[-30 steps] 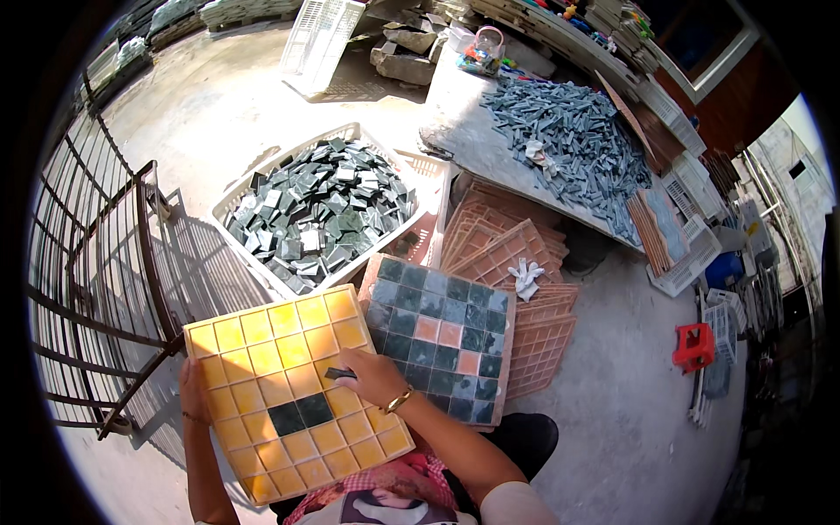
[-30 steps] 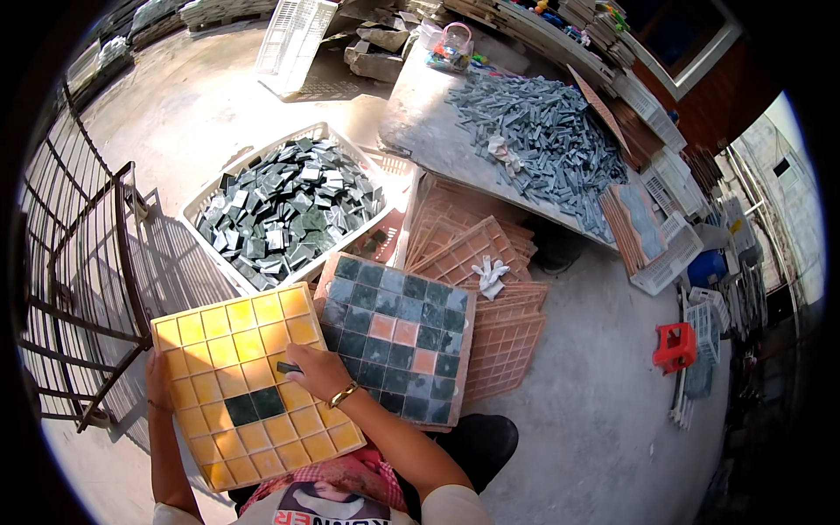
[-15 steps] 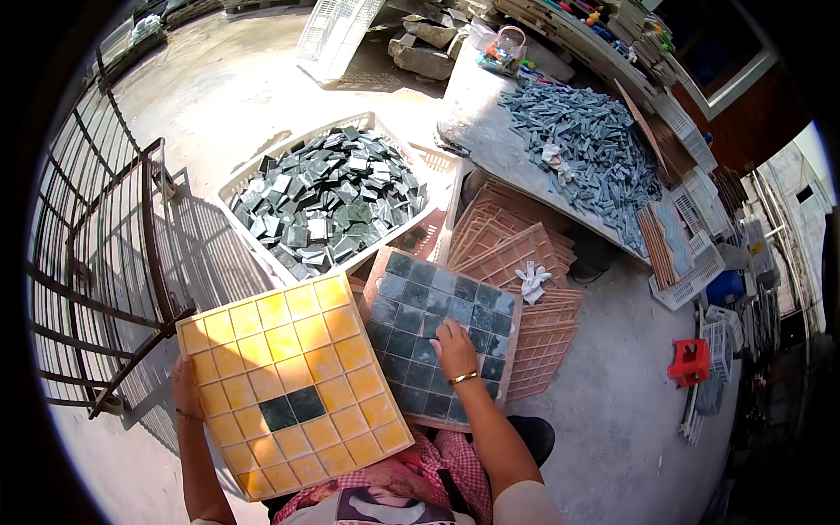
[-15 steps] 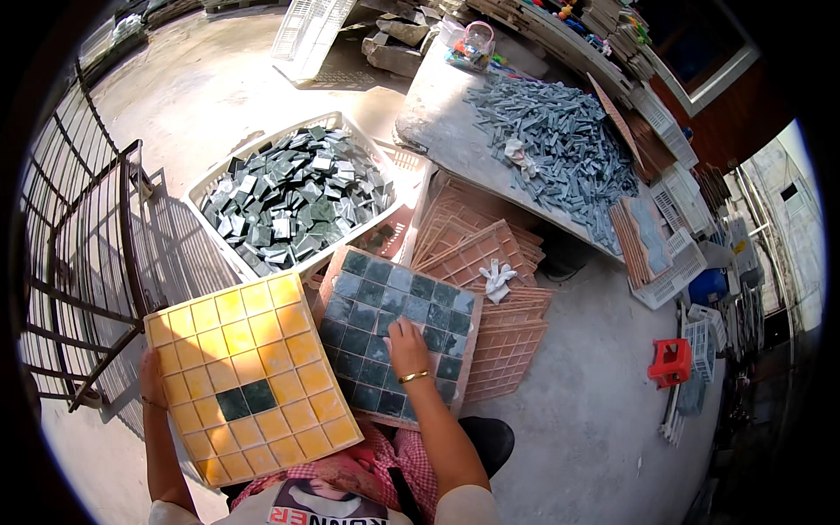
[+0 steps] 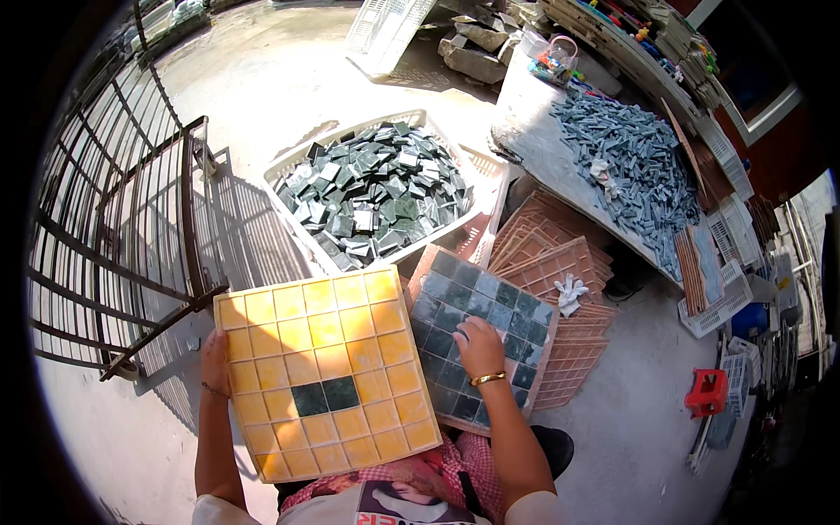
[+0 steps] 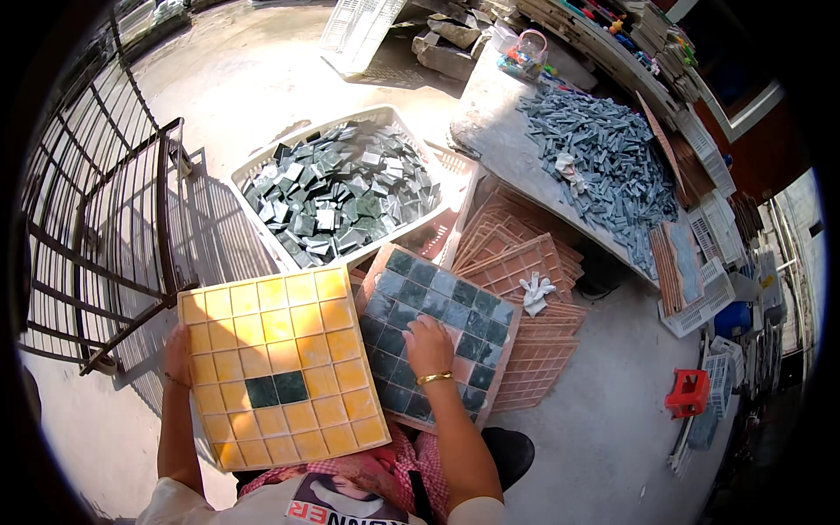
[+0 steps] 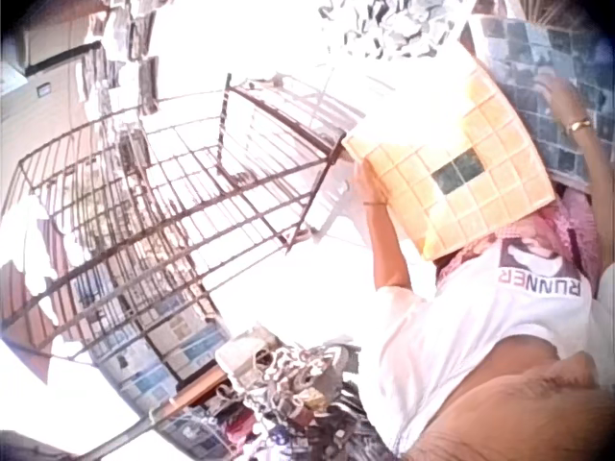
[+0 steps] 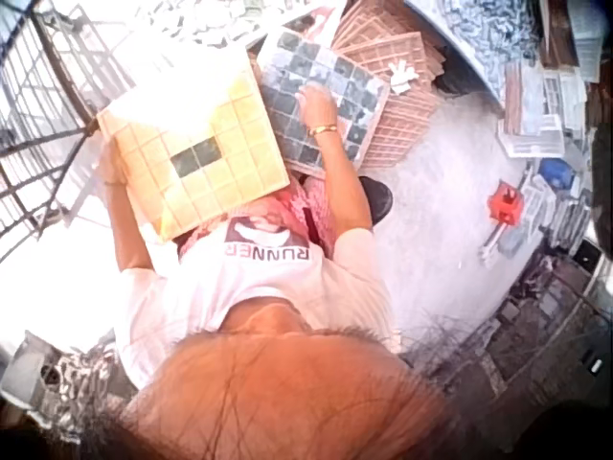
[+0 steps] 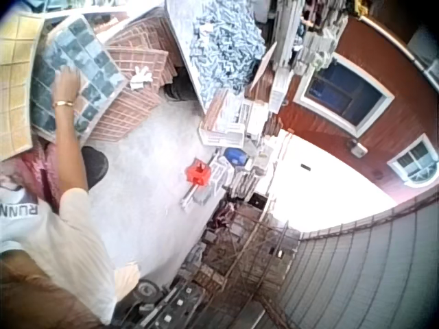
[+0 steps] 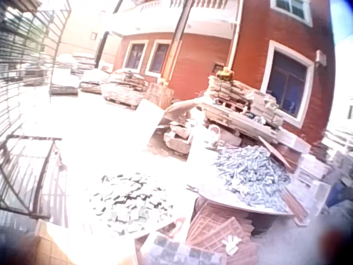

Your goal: The person sits on the ground and places small green tiles into a grid on a yellow sheet. They pick tiles from a nearby white basket, arrange them into the grid, and occasionally wipe the surface with a cloth. The person flips the sheet to reveal the completed tile pattern.

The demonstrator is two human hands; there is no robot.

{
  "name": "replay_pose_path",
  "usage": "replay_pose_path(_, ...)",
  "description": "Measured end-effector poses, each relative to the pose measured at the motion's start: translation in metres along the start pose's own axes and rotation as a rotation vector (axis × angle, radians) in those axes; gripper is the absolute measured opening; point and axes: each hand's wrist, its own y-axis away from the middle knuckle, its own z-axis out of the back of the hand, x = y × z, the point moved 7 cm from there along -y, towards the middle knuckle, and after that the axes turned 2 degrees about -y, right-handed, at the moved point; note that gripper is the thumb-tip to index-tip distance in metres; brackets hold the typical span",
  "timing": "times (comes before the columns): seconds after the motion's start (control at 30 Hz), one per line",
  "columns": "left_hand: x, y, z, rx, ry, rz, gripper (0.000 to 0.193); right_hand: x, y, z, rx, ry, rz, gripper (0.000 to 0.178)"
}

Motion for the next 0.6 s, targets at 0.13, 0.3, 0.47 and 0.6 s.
replay_pose_path(0.13,0.002,-0.002,-0.003,0.02,0.086,0.049,0.03,0.109,0.011,0.0,0.109,-0.413,0.319,0.031)
replay_pose_path(0.3,-0.004,0.0,-0.003,-0.015,0.045,-0.004,0.03,0.178,0.06,-0.049,0.29,-0.285,0.547,0.047)
replay_pose_path(0.47,-0.005,0.0,-0.012,0.029,-0.042,-0.032,0.03,0.183,0.053,-0.048,0.315,-0.272,0.469,0.046)
replay_pose_path(0.6,0.001,0.0,-0.011,0.014,0.096,0.094,0.033,0.184,0.039,-0.053,0.483,-0.225,0.329,0.044)
